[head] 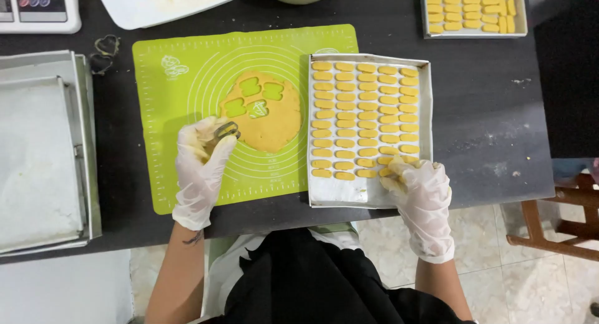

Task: Cutting cookie shapes from rolled-out dough using a cutter and arranging them on a baking tray.

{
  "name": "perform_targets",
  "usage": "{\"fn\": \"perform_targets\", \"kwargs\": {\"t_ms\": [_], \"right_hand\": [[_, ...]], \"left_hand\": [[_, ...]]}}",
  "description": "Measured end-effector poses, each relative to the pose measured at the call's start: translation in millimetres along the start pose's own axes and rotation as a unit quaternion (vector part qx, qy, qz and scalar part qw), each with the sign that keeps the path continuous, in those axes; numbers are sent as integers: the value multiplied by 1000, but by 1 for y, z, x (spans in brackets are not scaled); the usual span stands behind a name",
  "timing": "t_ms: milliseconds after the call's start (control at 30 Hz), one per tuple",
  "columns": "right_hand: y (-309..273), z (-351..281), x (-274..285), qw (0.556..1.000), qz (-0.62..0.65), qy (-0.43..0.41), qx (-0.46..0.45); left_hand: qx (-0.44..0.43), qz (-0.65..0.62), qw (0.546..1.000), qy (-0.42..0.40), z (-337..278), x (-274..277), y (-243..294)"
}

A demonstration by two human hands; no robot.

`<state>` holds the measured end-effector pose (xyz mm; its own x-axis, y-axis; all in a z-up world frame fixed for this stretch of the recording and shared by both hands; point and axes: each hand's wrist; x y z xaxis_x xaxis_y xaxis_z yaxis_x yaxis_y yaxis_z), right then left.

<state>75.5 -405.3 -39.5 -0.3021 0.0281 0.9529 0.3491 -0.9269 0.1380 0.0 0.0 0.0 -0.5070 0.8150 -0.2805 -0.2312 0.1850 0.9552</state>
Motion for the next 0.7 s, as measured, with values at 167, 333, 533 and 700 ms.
{"fn": "perform_targets", "kwargs": {"t_ms": [167, 333, 533, 700], "right_hand": [[-6, 5, 2, 999, -42, -8, 9], [-7, 2, -2, 999, -49, 14, 2], [-13, 4, 3, 999, -32, 18, 3], [-33, 27, 63, 971, 105, -75, -203]], "left_hand": [[-1, 3, 1000, 0, 1, 7, -1], [2, 15, 1000, 4, 1, 12, -5], [7, 13, 1000, 12, 1, 16, -10], [-6, -29, 1000, 9, 1, 20, -15]]}}
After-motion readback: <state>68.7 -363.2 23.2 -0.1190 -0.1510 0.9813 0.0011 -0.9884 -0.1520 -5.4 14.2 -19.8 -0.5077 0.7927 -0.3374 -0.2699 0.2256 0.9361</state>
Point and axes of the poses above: each hand's wrist, its own z-axis towards the middle knuckle, its own x-axis out of the back of the hand, y = z × x, and after that the axes turned 13 degrees about -z, right-handed
